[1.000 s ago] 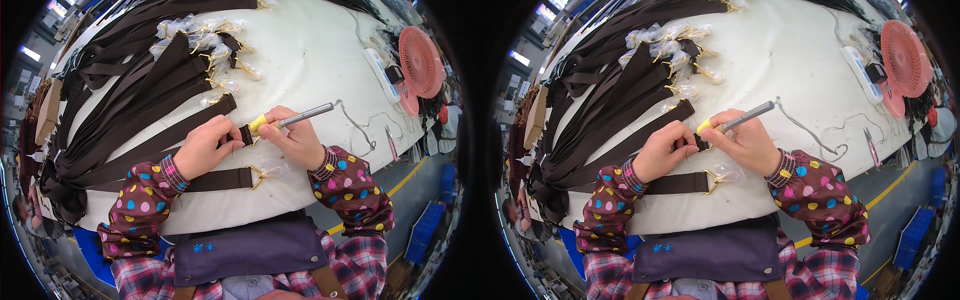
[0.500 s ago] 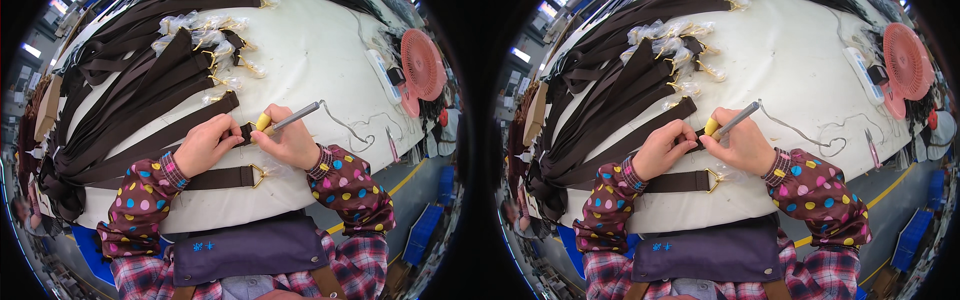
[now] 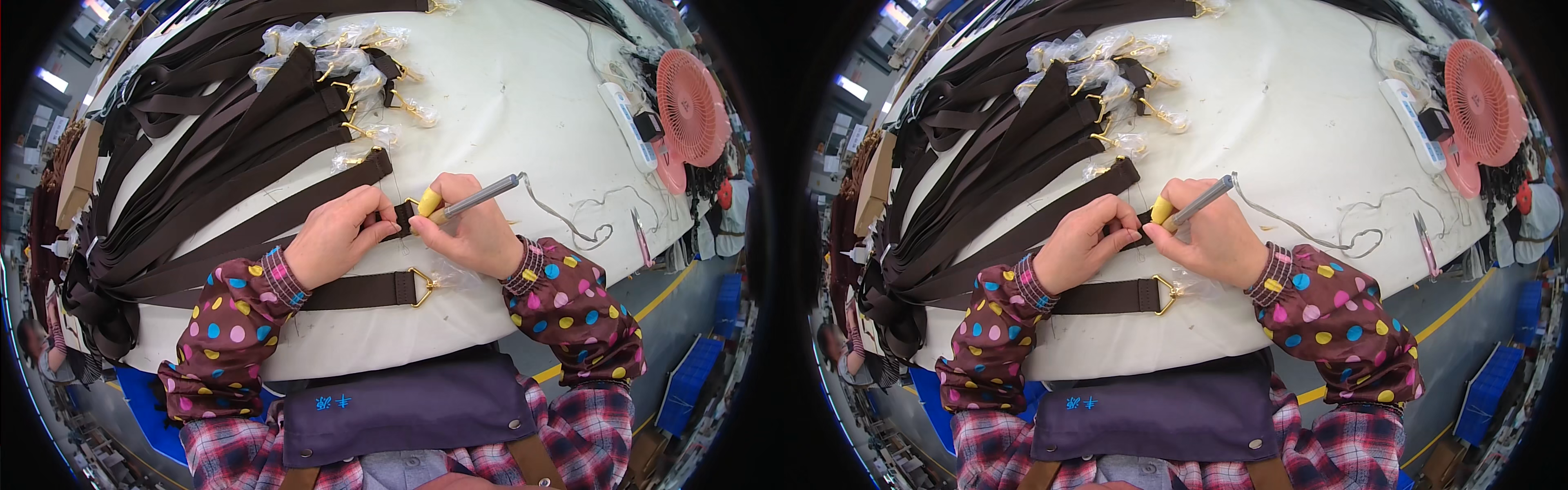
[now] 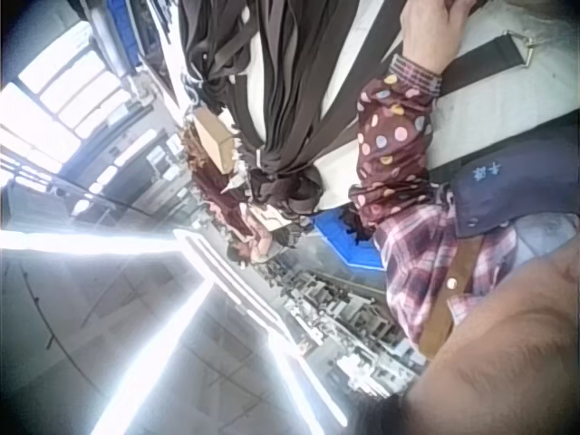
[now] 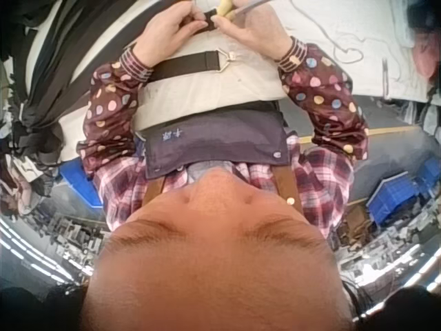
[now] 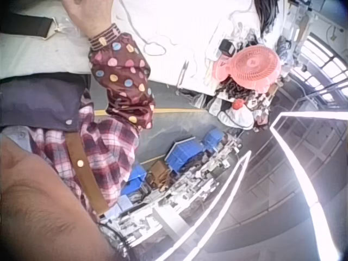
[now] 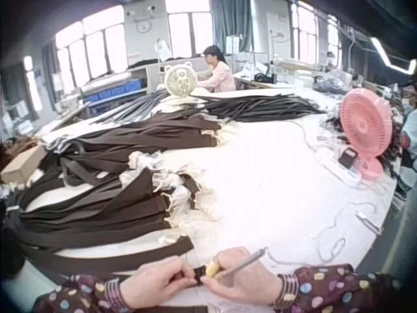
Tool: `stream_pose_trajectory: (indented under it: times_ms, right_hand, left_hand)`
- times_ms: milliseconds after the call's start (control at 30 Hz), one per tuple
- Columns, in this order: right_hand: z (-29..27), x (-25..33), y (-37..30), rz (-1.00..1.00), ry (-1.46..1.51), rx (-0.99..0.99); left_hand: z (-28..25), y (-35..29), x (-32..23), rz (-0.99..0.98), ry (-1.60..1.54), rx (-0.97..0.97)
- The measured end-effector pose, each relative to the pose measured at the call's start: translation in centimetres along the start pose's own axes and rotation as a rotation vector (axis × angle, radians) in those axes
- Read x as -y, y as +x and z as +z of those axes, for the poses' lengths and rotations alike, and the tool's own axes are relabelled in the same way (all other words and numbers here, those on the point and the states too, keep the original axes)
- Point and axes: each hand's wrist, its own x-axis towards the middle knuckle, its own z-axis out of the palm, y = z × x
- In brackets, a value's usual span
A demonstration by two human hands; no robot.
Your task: The person uses a yellow-handled awl to stitch a brown fabric strap to a gold metal D-ring. They repeatedly pierce the fabric and pull the thread through, securing the hardware to the strap. The person works on multiple straps in sequence, moving each completed unit aside.
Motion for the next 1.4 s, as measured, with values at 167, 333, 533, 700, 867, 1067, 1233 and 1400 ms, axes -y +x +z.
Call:
stream_pose_trajectory:
  times_ms: [167, 333, 533, 700, 867, 1067, 1233, 1400]
  right_hand:
    - [0.0, 0.1, 0.1, -0.012, -0.011, 0.003]
    - [0.1, -0.1, 0.0, -0.022, -0.025, 0.005]
    - [-0.1, 0.2, 0.0, 0.013, 0.024, -0.009]
    - [-0.1, 0.4, 0.2, 0.026, 0.065, -0.004]
    - [0.0, 0.0, 0.2, -0.019, 0.027, -0.008]
    - [0.0, 0.2, 0.2, -0.019, 0.032, -0.007]
    - [0.1, 0.1, 0.1, -0.014, 0.014, 0.001]
    - [0.1, -0.1, 0.1, -0.028, -0.003, 0.006]
  left_hand:
    - [0.0, 0.0, -0.1, -0.010, 0.010, 0.003]
    - [0.0, 0.0, 0.0, 0.011, 0.005, -0.004]
    - [-1.6, 0.0, -0.8, 0.067, -0.031, 0.141]
    - [-2.1, 0.0, -0.6, 0.102, -0.014, 0.150]
    - [-1.6, 0.1, -0.3, 0.049, -0.079, 0.077]
    - [-1.6, 0.1, -0.4, -0.020, -0.103, 0.079]
    - [-1.6, 0.1, -0.5, -0.044, -0.092, 0.084]
    - [-1.7, 0.1, 0.0, -0.070, -0.142, 0.122]
